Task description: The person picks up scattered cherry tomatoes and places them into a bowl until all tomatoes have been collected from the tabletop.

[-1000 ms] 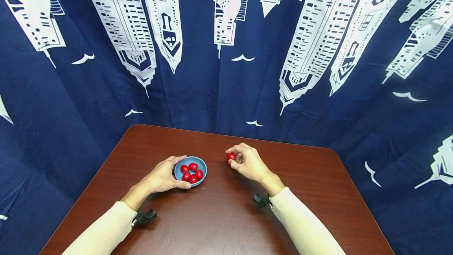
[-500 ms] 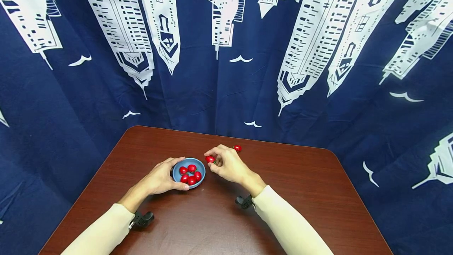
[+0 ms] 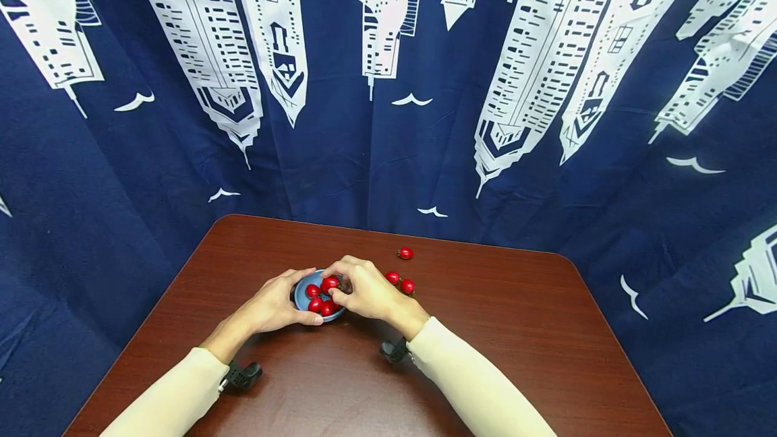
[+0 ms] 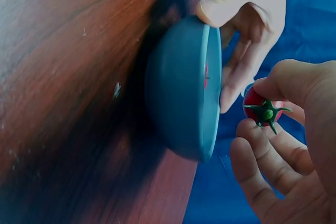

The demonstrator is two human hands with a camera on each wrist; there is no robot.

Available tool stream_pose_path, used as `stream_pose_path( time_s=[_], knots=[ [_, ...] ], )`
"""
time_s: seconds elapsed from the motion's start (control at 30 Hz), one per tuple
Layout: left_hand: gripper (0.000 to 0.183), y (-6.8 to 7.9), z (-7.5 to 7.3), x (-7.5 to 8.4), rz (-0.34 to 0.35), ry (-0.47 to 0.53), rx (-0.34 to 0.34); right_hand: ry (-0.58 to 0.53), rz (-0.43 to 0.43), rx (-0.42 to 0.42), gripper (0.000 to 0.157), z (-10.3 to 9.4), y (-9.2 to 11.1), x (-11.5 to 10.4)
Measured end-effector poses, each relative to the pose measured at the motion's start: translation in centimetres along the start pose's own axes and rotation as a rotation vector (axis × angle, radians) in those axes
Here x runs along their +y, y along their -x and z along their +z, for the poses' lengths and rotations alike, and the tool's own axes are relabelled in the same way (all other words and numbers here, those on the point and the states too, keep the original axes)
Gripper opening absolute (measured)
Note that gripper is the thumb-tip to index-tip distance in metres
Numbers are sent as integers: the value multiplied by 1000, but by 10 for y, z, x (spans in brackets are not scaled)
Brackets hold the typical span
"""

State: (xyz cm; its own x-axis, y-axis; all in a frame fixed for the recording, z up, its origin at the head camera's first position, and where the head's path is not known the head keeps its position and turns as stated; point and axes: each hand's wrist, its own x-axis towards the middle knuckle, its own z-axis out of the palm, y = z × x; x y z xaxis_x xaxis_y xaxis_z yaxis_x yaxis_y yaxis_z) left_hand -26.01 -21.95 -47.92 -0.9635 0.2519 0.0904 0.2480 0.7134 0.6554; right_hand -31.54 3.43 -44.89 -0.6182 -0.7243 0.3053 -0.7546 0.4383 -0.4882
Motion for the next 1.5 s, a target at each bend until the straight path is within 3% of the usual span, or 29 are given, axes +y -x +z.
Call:
stream_pose_path(
  time_s=[0.37, 0.63, 1.13, 1.5],
  knots=[
    [108, 0, 0, -3, 2, -8, -1, 42, 14, -23, 35, 6, -5, -6],
    [106, 0, 1, -2, 13, 3, -5, 184, 73, -39, 48, 8, -1, -3],
    [109, -1, 0, -4, 18, -2, -1, 156, 100, -21, 48, 2, 7, -1],
    [110, 0, 1, -4, 3, 8, -5, 105, 94, 6, 49, -4, 18, 13]
  ],
)
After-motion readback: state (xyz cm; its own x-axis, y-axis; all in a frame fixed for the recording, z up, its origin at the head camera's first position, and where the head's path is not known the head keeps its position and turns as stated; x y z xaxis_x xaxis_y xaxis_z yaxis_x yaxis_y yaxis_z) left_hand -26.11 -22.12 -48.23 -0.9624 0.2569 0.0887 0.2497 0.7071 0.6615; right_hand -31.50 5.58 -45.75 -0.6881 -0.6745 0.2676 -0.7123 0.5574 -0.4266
